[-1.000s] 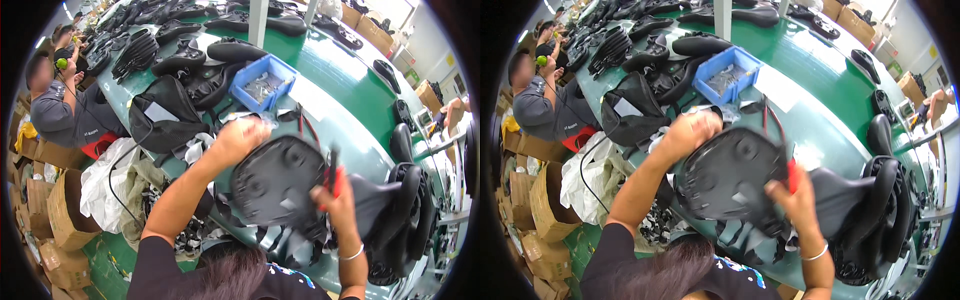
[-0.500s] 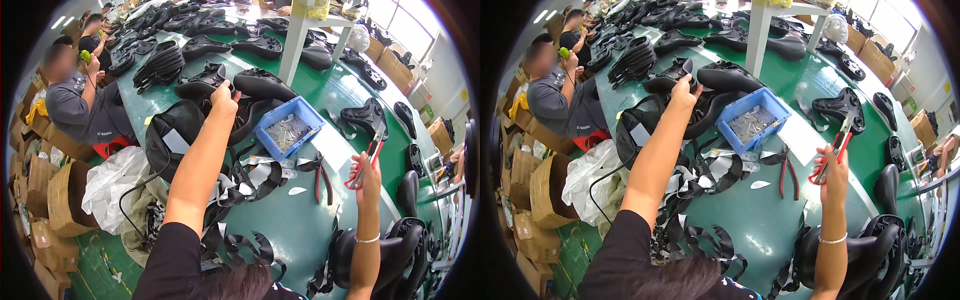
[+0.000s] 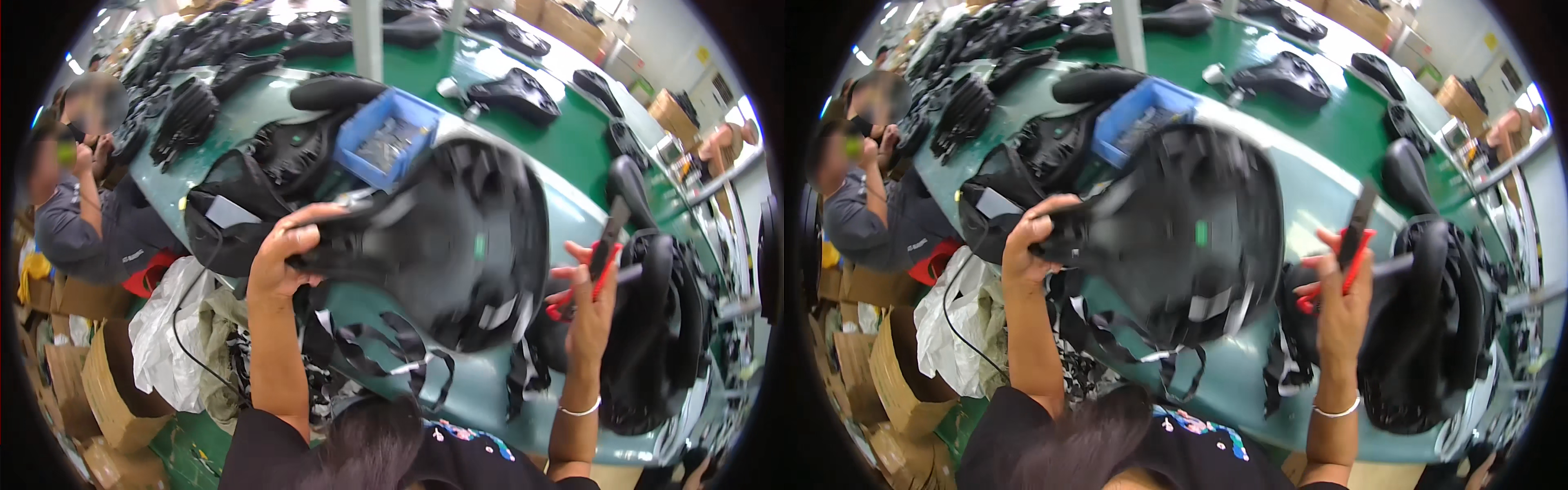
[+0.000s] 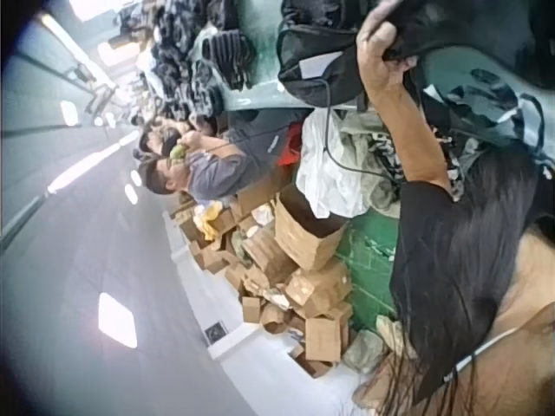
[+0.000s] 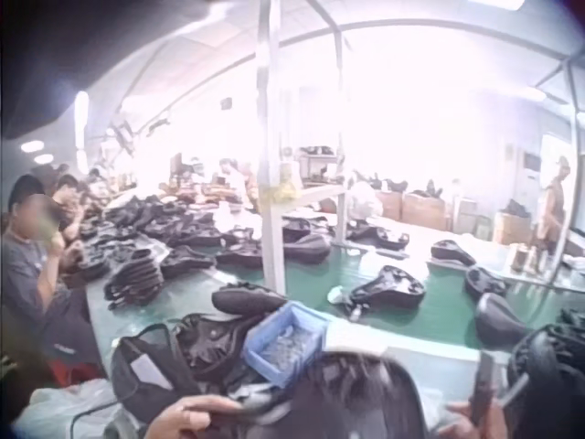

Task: The person uses a red utility knife to trim excess black fabric from the edges of a black plastic seat base. They repeatedly cut the material and pull away the loose strips by hand, working around the perimeter of the object on a green workbench.

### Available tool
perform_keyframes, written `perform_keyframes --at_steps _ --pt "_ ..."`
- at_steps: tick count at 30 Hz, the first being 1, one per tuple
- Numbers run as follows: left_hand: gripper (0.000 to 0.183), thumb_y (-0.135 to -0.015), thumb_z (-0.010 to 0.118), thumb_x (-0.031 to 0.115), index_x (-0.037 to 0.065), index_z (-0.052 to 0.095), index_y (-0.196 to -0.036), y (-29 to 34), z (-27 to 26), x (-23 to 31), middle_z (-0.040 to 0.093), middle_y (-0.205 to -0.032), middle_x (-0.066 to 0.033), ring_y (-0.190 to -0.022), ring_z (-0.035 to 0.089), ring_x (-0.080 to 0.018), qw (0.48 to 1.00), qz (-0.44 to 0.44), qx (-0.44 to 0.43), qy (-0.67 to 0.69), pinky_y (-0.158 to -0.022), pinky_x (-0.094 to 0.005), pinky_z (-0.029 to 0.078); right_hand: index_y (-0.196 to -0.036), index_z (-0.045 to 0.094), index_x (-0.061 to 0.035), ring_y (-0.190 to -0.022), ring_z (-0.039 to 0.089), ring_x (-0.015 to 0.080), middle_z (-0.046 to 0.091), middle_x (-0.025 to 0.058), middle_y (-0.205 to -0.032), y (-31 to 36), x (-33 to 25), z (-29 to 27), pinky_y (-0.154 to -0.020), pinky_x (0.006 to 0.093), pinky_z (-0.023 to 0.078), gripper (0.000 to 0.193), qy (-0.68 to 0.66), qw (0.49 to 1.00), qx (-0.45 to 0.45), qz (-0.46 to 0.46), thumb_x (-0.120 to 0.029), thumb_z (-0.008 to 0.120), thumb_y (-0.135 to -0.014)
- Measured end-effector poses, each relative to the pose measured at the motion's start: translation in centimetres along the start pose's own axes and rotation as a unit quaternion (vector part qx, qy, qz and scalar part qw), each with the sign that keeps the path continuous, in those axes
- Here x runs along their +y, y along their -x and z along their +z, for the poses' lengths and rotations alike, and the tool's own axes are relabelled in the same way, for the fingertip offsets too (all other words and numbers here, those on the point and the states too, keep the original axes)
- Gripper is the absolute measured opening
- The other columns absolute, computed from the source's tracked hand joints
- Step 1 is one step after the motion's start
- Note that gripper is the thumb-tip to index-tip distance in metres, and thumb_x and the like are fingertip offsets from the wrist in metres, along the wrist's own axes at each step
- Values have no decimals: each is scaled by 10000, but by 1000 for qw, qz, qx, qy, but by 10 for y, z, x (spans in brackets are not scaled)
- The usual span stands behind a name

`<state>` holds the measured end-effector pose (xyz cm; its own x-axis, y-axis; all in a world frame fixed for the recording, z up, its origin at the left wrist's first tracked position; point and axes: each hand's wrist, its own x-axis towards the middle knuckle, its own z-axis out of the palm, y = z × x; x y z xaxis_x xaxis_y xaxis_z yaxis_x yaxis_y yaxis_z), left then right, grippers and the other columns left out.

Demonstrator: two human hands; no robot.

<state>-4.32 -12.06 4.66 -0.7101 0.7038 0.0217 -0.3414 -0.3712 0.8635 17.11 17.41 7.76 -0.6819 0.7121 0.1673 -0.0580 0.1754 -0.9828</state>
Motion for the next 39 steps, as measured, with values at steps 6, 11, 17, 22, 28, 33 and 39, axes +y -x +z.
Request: perform_keyframes --at_steps 6,11,17,22,28,33,39 --pt "432 -946 531 311 -45 561 -1188 21 3 -75 645 -1105 -152 -990 625 -200 983 -140 106 59 -906 -347 484 -1130 558 -31 -632 545 60 575 -8 -786 104 51 -11 -529 231 472 249 26 983 -16 184 -99 626 -900" --pt "534 -800 690 271 -62 513 -1178 25 70 -98 599 -1014 -89 -844 599 -145 962 -215 101 -130 -730 -284 510 -1238 507 -23 -583 571 127 628 82 -864 140 54 -22 -564 263 517 383 111 977 -84 163 -96 638 -886" --pt "463 -831 655 236 -30 513 -1181 -28 94 -66 606 -936 -58 -756 593 -93 946 -200 -60 -248 -659 -238 509 -1364 477 -125 -645 600 256 597 113 -847 83 23 -58 -563 352 486 599 444 803 -293 -268 -35 650 -798" --pt "374 -810 630 219 -25 555 -1084 -44 102 -67 594 -886 -31 -710 553 -81 923 -156 -71 -345 -637 -236 483 -1381 469 -136 -507 508 231 482 71 -667 88 19 -64 -463 368 423 587 576 712 -324 -238 -70 638 -822" --pt "376 -808 616 232 -18 554 -1082 6 88 -76 587 -867 -35 -716 534 -88 936 -139 95 -309 -674 -246 469 -1427 358 -77 -603 599 381 628 220 -843 189 40 -33 -537 450 472 651 398 895 -203 16 -39 630 -837" --pt "467 -796 668 240 -38 525 -1143 38 84 -76 598 -938 -76 -796 560 -113 956 -104 142 -235 -722 -265 478 -1406 359 -29 -931 685 321 625 224 -1167 176 38 -49 -812 381 534 589 320 931 -174 -27 4 597 -868" --pt "497 -796 705 245 -46 512 -1150 51 80 -88 589 -991 -82 -842 552 -123 959 -99 200 -177 -775 -273 468 -1324 451 -4 -791 627 140 641 127 -1101 87 44 7 -697 284 514 586 214 961 -143 -104 -10 687 -788"
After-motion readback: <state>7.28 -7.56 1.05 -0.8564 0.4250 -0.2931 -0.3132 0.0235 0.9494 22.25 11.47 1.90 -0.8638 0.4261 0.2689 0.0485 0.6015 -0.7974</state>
